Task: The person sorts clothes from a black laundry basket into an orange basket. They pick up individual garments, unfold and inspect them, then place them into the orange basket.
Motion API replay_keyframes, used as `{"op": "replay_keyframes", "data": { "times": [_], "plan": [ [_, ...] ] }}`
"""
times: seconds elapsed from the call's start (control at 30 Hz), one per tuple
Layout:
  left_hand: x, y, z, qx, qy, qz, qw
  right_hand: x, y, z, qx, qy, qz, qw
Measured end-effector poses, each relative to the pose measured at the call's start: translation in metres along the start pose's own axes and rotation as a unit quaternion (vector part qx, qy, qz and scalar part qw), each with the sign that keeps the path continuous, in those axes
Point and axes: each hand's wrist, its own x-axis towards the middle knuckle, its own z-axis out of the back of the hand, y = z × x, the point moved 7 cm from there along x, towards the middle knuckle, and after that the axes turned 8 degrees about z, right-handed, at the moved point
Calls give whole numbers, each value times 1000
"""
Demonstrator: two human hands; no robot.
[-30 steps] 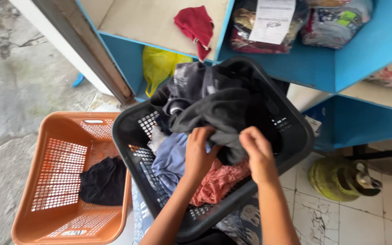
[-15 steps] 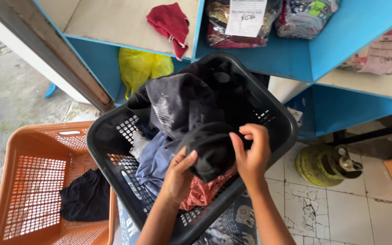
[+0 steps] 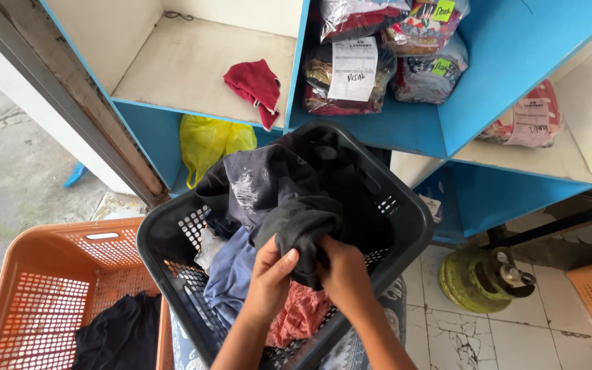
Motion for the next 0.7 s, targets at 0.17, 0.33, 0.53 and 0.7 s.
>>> {"op": "replay_keyframes", "data": {
  "times": [0.17, 0.33, 0.53, 0.7],
  "plan": [
    [1, -30, -12, 158, 100, 48, 981, 9, -19, 4, 93, 48, -98, 990],
    [-3, -56, -7, 444, 35, -28, 895, 12, -16, 7, 83, 56, -43, 994],
    [7, -46, 24, 671, -86, 57, 734, 4, -17, 19, 134, 11, -62, 989],
    [23, -45, 39, 697, -69, 61, 711, -11, -49, 35, 126, -39, -143, 981]
  ]
}}
